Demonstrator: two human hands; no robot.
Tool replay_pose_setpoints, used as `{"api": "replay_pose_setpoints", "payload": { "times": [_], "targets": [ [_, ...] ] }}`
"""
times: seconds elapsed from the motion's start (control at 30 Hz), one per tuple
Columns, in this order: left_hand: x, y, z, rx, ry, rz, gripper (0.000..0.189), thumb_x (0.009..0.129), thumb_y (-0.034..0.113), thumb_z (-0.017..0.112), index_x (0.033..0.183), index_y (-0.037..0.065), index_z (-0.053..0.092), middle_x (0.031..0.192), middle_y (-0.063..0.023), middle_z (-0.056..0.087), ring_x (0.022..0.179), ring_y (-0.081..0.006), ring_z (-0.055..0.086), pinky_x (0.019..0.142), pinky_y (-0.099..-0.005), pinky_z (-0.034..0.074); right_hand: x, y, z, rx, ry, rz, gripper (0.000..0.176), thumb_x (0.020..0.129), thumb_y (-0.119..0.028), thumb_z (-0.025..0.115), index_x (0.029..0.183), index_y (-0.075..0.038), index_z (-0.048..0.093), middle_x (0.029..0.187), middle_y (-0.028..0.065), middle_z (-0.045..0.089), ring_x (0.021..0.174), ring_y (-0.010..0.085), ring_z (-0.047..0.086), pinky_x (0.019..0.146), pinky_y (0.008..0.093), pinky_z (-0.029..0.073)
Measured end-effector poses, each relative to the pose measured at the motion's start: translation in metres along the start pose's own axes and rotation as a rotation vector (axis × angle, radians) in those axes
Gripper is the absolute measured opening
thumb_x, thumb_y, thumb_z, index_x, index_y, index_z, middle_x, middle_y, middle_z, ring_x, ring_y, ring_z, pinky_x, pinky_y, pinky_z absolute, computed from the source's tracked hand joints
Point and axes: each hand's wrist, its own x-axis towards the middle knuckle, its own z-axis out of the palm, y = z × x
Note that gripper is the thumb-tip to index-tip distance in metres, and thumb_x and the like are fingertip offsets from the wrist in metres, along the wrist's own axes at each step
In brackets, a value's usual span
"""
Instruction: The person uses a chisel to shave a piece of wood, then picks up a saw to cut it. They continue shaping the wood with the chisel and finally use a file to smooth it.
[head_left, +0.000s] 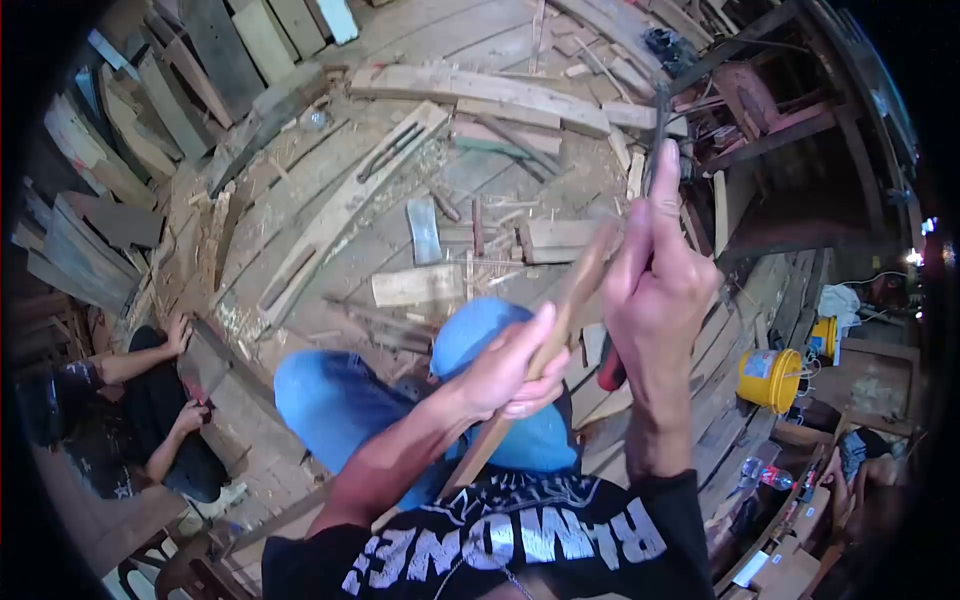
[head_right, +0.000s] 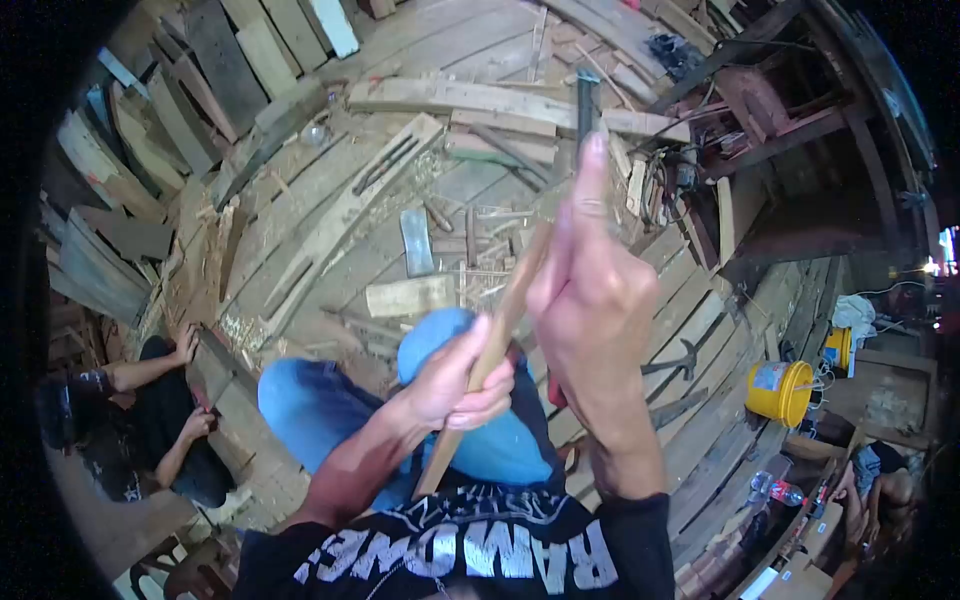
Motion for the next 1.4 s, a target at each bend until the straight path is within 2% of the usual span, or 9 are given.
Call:
{"api": "replay_pose_setpoints", "payload": {
  "times": [0.1, 0.17, 0.23, 0.27, 0.5, 0.6, 0.73, 1.0, 1.4],
  "targets": [
    [-0.002, 0.010, -0.010, -0.067, -0.062, 0.107, 0.062, 0.097, 0.061, 0.021, 0.068, 0.009, 0.038, 0.041, 0.0046, 0.026, 0.028, -0.0079, 0.026, 0.025, -0.0224, 0.021, -0.002, 0.002, -0.023, 0.042, -0.170, -0.085, 0.051, 0.090, 0.000, 0.053, 0.140, -0.003, 0.043, 0.053, 0.0059, 0.044, 0.046, 0.0067, 0.042, 0.044, 0.0256, 0.036],
    [0.000, 0.010, -0.019, -0.103, -0.096, 0.085, 0.067, 0.094, 0.066, 0.020, 0.066, 0.009, 0.038, 0.042, 0.0037, 0.027, 0.030, -0.0084, 0.027, 0.026, -0.0224, 0.023, -0.010, 0.007, -0.023, 0.157, -0.099, 0.131, 0.049, 0.091, 0.000, 0.051, 0.139, -0.005, 0.044, 0.054, 0.0012, 0.041, 0.048, 0.0049, 0.041, 0.045, 0.0238, 0.034],
    [0.002, 0.010, -0.017, -0.123, -0.208, 0.208, 0.072, 0.090, 0.072, 0.018, 0.064, 0.009, 0.038, 0.047, 0.0014, 0.031, 0.034, -0.0093, 0.030, 0.030, -0.0219, 0.026, -0.022, 0.008, -0.024, 0.139, -0.123, 0.061, 0.050, 0.086, 0.003, 0.057, 0.135, -0.001, 0.048, 0.049, 0.0075, 0.044, 0.039, 0.0104, 0.045, 0.042, 0.0258, 0.037],
    [0.001, 0.008, -0.008, 0.056, -0.074, 0.278, 0.075, 0.086, 0.077, 0.015, 0.062, 0.009, 0.037, 0.053, -0.0004, 0.035, 0.037, -0.0100, 0.032, 0.033, -0.0217, 0.029, -0.030, 0.008, -0.026, 0.170, -0.197, 0.085, 0.050, 0.086, 0.003, 0.057, 0.135, 0.000, 0.049, 0.049, 0.0073, 0.045, 0.040, 0.0101, 0.046, 0.042, 0.0258, 0.037],
    [-0.001, 0.006, 0.002, 0.285, 0.050, 0.382, 0.054, 0.101, 0.048, 0.027, 0.089, 0.000, 0.048, 0.053, -0.0021, 0.038, 0.036, -0.0099, 0.037, 0.034, -0.0219, 0.033, -0.083, -0.004, -0.045, 0.211, -0.310, 0.149, 0.049, 0.084, 0.005, 0.057, 0.133, 0.005, 0.049, 0.052, 0.0092, 0.051, 0.041, 0.0141, 0.051, 0.043, 0.0291, 0.041],
    [0.002, 0.002, 0.004, 0.386, 0.144, 0.426, 0.041, 0.104, 0.033, 0.033, 0.120, -0.001, 0.048, 0.053, -0.0026, 0.044, 0.037, -0.0079, 0.040, 0.035, -0.0211, 0.034, -0.088, -0.017, -0.051, 0.174, -0.365, 0.175, 0.053, 0.083, 0.006, 0.057, 0.134, 0.005, 0.046, 0.053, 0.0111, 0.052, 0.041, 0.0174, 0.053, 0.044, 0.0306, 0.043],
    [0.003, 0.001, 0.013, 0.365, 0.212, 0.470, 0.038, 0.104, 0.030, 0.033, 0.124, 0.000, 0.046, 0.053, -0.0012, 0.043, 0.036, -0.0069, 0.038, 0.035, -0.0208, 0.034, -0.092, -0.018, -0.053, 0.140, -0.400, 0.148, 0.059, 0.083, 0.007, 0.059, 0.139, 0.004, 0.040, 0.056, 0.0129, 0.055, 0.044, 0.0213, 0.056, 0.045, 0.0328, 0.044],
    [0.008, -0.002, 0.013, 0.394, 0.273, 0.449, 0.026, 0.104, 0.025, 0.037, 0.091, 0.004, 0.047, 0.048, 0.0042, 0.039, 0.034, -0.0038, 0.036, 0.032, -0.0205, 0.028, -0.083, -0.023, -0.041, 0.001, -0.410, 0.120, 0.063, 0.083, 0.003, 0.060, 0.141, 0.003, 0.036, 0.057, 0.0152, 0.057, 0.045, 0.0260, 0.057, 0.043, 0.0365, 0.043],
    [0.008, 0.011, 0.004, 0.409, 0.333, 0.471, 0.038, 0.104, 0.036, 0.034, 0.086, 0.005, 0.048, 0.050, 0.0002, 0.043, 0.033, -0.0069, 0.038, 0.031, -0.0224, 0.030, -0.070, -0.021, -0.015, -0.006, -0.320, 0.073, 0.061, 0.082, 0.005, 0.058, 0.140, 0.000, 0.040, 0.064, 0.0174, 0.063, 0.049, 0.0306, 0.062, 0.048, 0.0390, 0.047]
  ]
}}
